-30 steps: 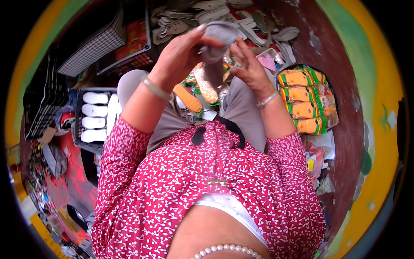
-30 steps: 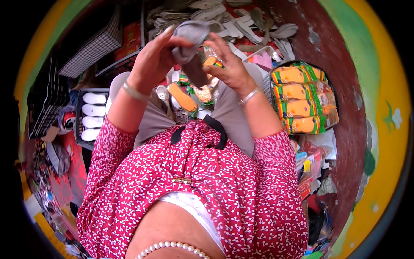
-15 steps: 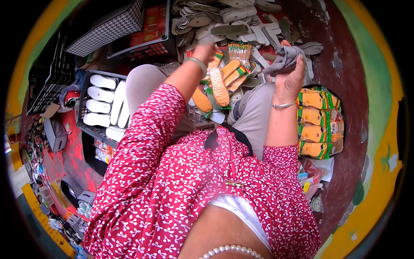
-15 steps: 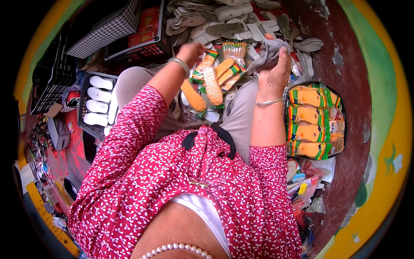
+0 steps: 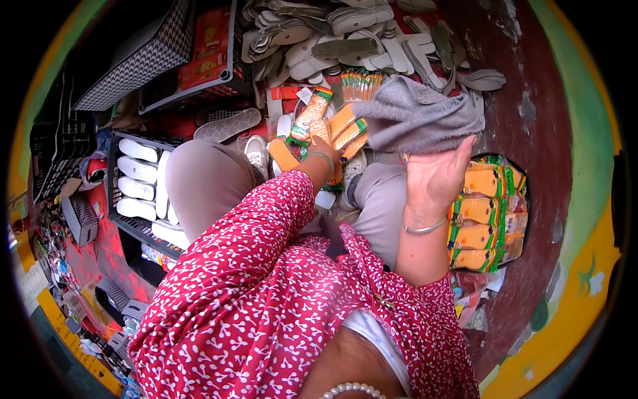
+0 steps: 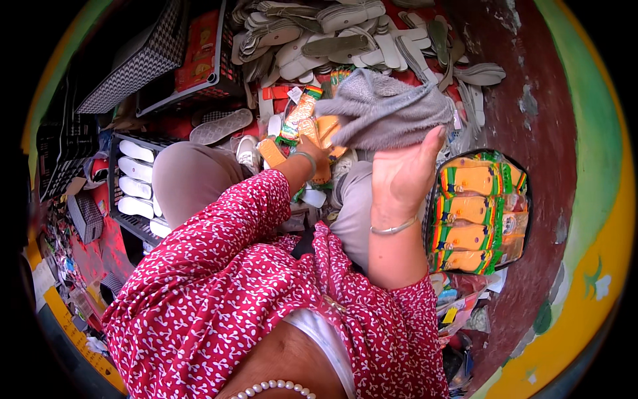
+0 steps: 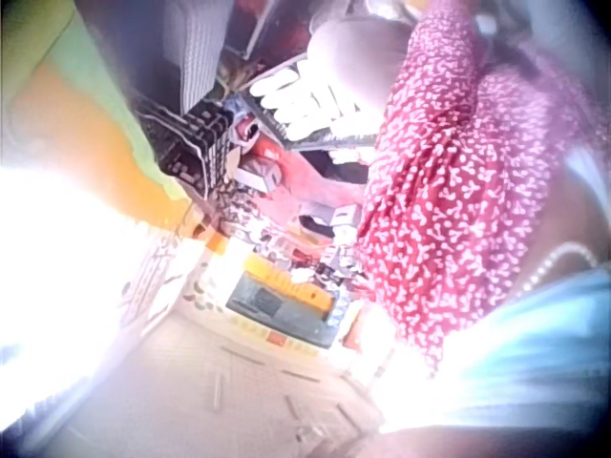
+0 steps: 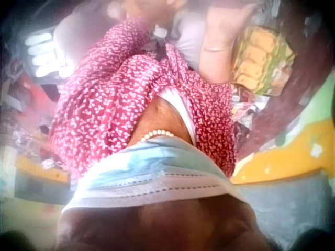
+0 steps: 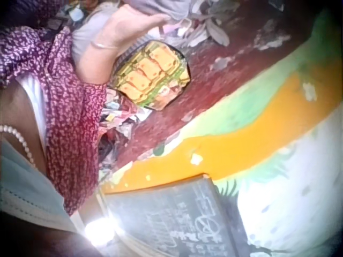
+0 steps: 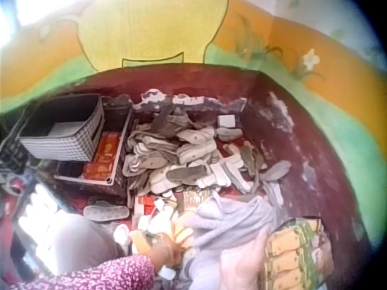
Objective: The person holds an orange shoe sole and uses a grey cloth to wipe different sides and parts of it by hand, then puts it into a basket and repeats with other soles.
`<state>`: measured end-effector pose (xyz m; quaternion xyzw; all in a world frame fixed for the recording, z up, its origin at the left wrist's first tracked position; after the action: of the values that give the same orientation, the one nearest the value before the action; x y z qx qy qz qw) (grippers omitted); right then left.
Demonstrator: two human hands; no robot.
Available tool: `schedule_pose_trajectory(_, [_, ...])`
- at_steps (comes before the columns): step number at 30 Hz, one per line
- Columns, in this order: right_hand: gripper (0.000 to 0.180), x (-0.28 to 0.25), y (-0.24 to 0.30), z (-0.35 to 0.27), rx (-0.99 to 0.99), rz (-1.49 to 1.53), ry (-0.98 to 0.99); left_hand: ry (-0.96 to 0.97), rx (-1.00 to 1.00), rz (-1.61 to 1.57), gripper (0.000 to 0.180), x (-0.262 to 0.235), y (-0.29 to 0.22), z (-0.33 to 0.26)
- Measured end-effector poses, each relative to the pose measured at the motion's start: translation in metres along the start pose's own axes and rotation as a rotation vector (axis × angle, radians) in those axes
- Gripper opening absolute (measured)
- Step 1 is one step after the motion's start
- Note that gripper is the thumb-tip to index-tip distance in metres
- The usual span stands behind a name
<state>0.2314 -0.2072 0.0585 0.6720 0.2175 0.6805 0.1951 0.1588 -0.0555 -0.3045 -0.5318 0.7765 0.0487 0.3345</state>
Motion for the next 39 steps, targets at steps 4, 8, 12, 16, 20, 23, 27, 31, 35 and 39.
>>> schedule_pose_trajectory(4, [0.051, -0.016, -0.005, 0.0, 0.044, -0.048, -0.084, -0.013, -0.059, 0.0, 0.098, 0.005, 0.001, -0.001])
schedule_pose_trajectory(8, [0.05, -0.013, -0.014, -0.008, 0.105, -0.041, -0.143, 0.022, 0.036, -0.084, 0.081, -0.025, 0.019, 0.001])
schedule_pose_trajectory(12, [0.049, 0.008, -0.01, -0.006, 0.14, 0.094, -0.072, 0.328, 0.207, -0.984, 0.056, -0.043, -0.014, -0.016])
schedule_pose_trajectory(16, [0.053, 0.005, 0.0, 0.004, 0.172, 0.2, 0.015, 0.879, 0.654, -1.421, 0.057, -0.119, -0.095, -0.109])
schedule_pose_trajectory(20, [0.053, -0.008, 0.009, 0.013, 0.161, 0.254, 0.159, 1.043, 0.903, -1.45, 0.061, -0.19, -0.121, -0.22])
schedule_pose_trajectory(23, [0.051, -0.002, 0.016, 0.004, 0.192, 0.155, 0.251, 0.988, 0.915, -1.339, 0.06, -0.195, -0.104, -0.25])
schedule_pose_trajectory(27, [0.048, 0.012, 0.031, -0.016, 0.196, -0.026, 0.372, 0.765, 0.995, -1.291, 0.056, -0.208, -0.068, -0.265])
schedule_pose_trajectory(31, [0.047, 0.057, 0.039, -0.052, 0.158, -0.381, 0.643, 0.641, 1.076, -1.258, 0.056, -0.221, -0.046, -0.303])
schedule_pose_trajectory(35, [0.042, 0.12, 0.013, -0.1, -0.068, -0.777, 1.0, 0.571, 1.152, -1.179, 0.06, -0.226, -0.041, -0.33])
schedule_pose_trajectory(39, [0.031, 0.15, -0.002, -0.121, -0.728, -1.201, 1.095, 0.42, 1.236, -0.876, 0.053, -0.213, -0.046, -0.351])
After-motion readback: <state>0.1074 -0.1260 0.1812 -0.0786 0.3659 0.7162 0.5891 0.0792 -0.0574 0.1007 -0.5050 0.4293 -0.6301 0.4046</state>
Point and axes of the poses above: each hand's wrist, its own z-axis towards the middle knuckle, its own x-axis out of the palm, y = z × x, the point moved 10 cm from there along z, towards the middle knuckle, and after that the axes turned 10 degrees about z, right-handed, at the moved point
